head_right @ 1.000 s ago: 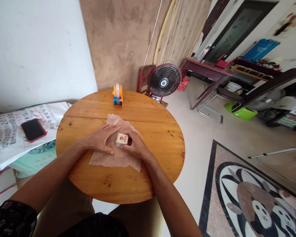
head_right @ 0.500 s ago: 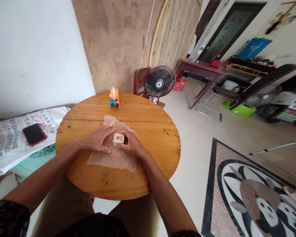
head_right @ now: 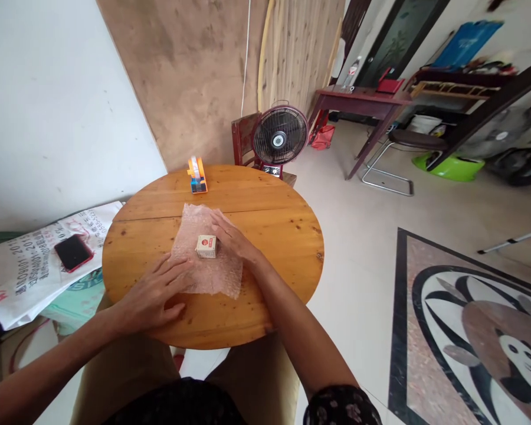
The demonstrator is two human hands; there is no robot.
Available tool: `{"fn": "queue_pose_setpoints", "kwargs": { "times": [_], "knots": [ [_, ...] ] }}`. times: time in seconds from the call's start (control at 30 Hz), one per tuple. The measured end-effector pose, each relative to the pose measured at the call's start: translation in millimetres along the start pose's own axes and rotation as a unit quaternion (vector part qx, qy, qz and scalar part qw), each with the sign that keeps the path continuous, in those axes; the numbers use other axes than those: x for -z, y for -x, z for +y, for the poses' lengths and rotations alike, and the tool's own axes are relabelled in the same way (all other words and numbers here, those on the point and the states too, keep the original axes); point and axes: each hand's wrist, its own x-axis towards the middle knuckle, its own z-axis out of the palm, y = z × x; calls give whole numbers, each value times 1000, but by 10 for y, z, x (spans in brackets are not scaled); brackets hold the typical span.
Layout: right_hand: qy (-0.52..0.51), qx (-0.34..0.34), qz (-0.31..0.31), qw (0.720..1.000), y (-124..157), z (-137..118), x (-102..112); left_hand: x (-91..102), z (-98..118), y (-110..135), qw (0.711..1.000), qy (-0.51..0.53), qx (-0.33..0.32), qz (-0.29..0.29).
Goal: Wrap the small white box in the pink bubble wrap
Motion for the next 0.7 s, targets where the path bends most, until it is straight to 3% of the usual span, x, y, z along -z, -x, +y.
{"fn": "queue_pose_setpoints", "kwargs": {
  "times": [0.13, 0.3, 0.47, 0.57, 0.7],
  "knots": [
    [-6, -19, -40, 999, -165, -46, 52, -71, 0, -43, 999, -34, -22, 31],
    [-44, -54, -44, 997, -293, -49, 73, -92, -10, -106, 994, -17, -5, 106],
    [-81, -149, -42, 985, -348, 49, 52, -11, -112, -322, 971, 119, 86, 191],
    [-110, -199, -49, 973, -343, 52, 108, 17, -227, -558, 946, 216, 166, 176],
    [-171, -215, -69, 959, -247, -6, 253, -35, -370, -863, 894, 319, 265, 167]
  ]
}}
